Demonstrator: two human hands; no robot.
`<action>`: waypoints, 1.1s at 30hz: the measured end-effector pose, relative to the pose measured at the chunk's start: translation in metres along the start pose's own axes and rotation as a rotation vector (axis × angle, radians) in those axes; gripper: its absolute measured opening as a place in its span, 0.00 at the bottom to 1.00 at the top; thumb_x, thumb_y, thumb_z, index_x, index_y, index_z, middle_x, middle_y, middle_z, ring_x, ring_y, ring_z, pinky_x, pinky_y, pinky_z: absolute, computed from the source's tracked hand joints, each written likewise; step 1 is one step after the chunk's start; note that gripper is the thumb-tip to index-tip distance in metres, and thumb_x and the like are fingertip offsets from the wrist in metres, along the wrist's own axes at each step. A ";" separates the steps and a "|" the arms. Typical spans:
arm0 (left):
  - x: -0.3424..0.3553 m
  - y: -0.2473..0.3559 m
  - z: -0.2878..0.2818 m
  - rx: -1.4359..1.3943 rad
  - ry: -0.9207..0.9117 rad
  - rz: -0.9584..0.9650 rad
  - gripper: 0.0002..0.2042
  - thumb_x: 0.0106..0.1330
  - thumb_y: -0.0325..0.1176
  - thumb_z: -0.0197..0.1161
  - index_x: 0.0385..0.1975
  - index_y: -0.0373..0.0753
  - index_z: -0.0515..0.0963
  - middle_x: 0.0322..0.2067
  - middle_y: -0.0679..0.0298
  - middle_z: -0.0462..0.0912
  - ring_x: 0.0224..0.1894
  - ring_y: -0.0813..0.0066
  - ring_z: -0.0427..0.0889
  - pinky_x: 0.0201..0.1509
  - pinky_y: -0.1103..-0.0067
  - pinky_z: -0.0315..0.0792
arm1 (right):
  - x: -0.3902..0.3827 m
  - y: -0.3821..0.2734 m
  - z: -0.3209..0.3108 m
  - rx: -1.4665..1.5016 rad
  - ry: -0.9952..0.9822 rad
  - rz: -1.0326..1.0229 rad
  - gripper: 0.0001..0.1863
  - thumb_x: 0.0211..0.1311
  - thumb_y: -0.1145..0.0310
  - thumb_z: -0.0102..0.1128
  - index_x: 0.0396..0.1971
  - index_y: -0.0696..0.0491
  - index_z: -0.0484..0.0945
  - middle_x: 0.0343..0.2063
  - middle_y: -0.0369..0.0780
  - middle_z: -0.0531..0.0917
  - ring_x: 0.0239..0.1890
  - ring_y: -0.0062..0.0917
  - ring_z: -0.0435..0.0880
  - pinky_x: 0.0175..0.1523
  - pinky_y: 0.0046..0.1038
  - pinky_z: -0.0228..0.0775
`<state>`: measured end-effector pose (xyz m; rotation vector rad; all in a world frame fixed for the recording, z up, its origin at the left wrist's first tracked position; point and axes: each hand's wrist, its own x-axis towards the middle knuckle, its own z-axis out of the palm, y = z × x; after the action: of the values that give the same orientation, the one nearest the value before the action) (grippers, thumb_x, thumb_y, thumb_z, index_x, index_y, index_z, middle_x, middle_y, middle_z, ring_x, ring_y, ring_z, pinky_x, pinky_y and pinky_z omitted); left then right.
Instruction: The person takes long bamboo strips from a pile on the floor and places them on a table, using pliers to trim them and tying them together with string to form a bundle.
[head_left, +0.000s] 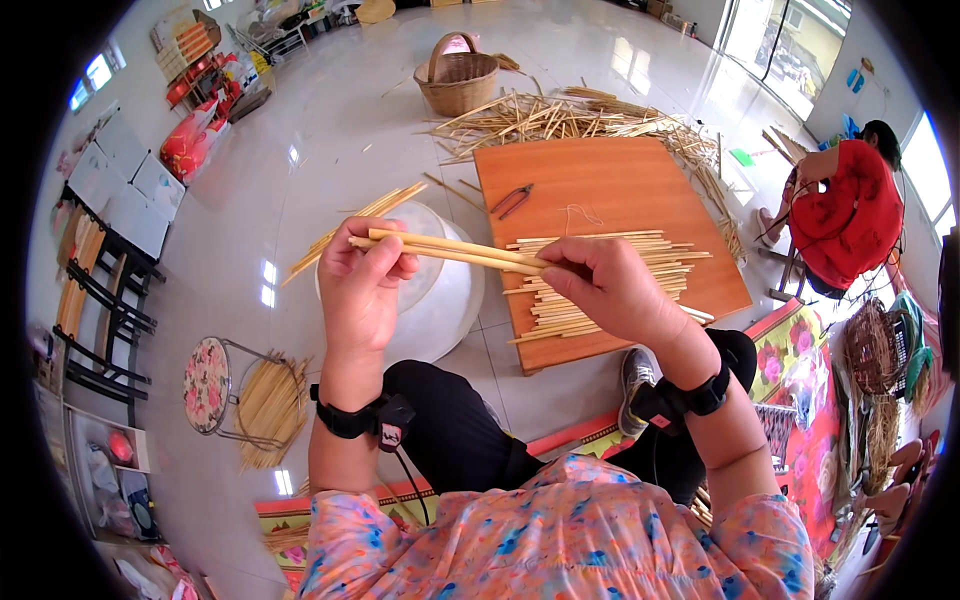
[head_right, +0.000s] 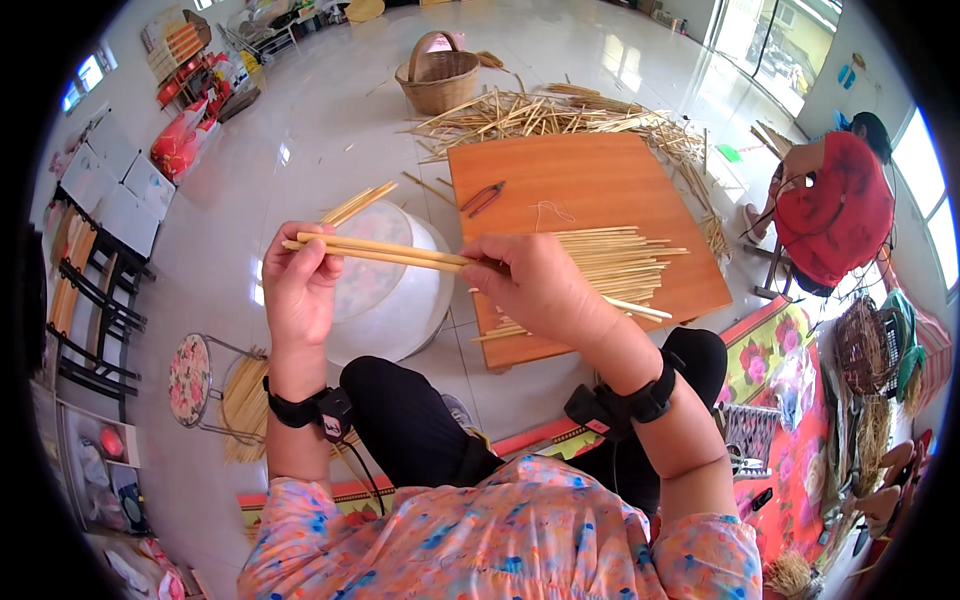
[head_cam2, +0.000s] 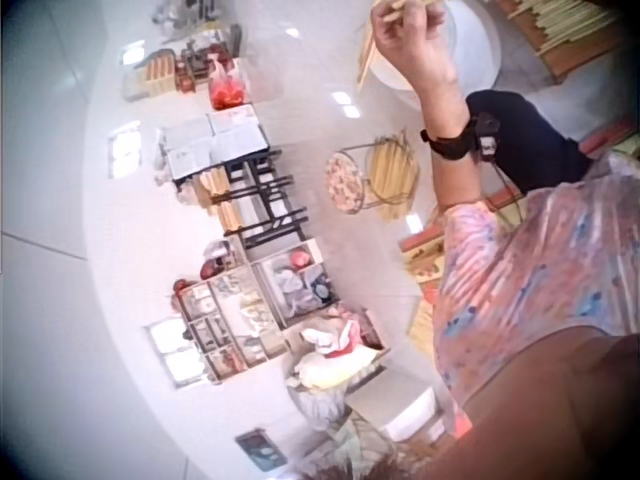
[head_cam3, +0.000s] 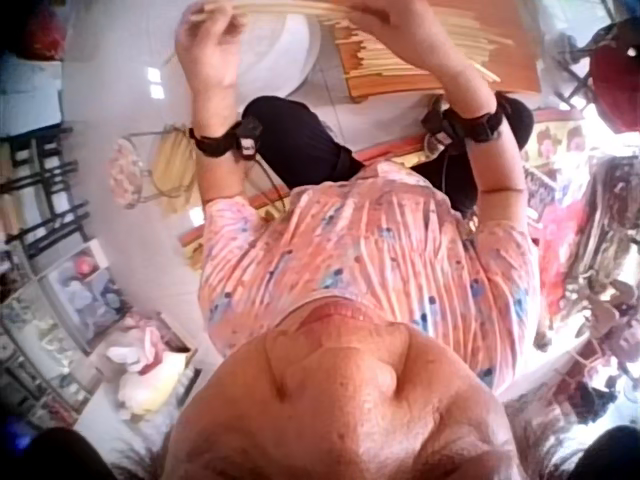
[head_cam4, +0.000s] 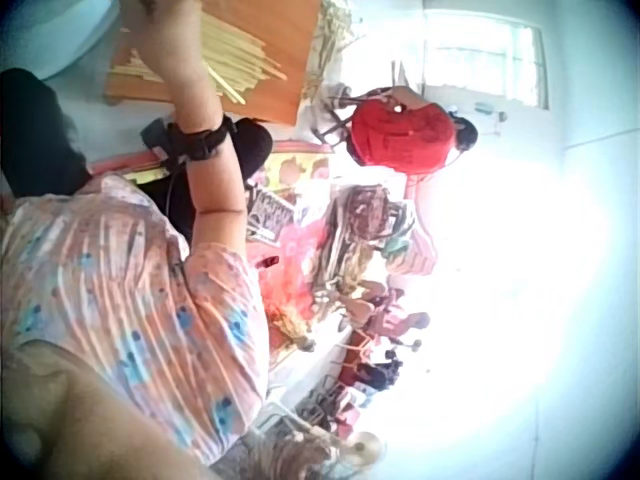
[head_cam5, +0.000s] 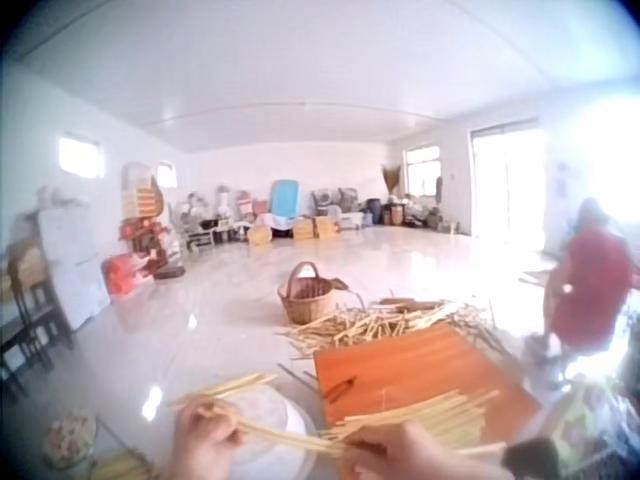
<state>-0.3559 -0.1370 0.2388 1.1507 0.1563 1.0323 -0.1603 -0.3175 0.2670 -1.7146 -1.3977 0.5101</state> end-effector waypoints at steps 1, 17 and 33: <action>0.002 -0.003 0.005 -0.027 0.004 0.001 0.06 0.63 0.26 0.63 0.37 0.34 0.77 0.34 0.62 0.81 0.28 0.78 0.81 0.33 0.84 0.76 | 0.000 0.004 -0.003 0.024 -0.002 0.009 0.11 0.61 0.70 0.61 0.41 0.60 0.80 0.23 0.40 0.82 0.23 0.20 0.77 0.33 0.24 0.72; 0.046 -0.080 0.065 0.085 -0.137 -0.156 0.08 0.66 0.30 0.63 0.40 0.34 0.80 0.30 0.63 0.82 0.28 0.78 0.82 0.33 0.84 0.77 | 0.024 0.070 -0.043 0.153 -0.120 0.186 0.11 0.69 0.67 0.53 0.34 0.59 0.80 0.20 0.30 0.75 0.22 0.10 0.67 0.27 0.18 0.62; 0.144 -0.205 0.121 -0.001 -0.315 -0.417 0.06 0.66 0.30 0.63 0.38 0.36 0.79 0.32 0.66 0.81 0.29 0.81 0.82 0.33 0.87 0.77 | 0.053 0.172 -0.102 0.049 0.081 0.238 0.09 0.66 0.68 0.55 0.34 0.59 0.78 0.14 0.35 0.70 0.18 0.18 0.67 0.25 0.26 0.62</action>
<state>-0.0838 -0.1180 0.1838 1.2014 0.1367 0.4775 0.0340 -0.3077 0.1956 -1.8516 -1.1219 0.5934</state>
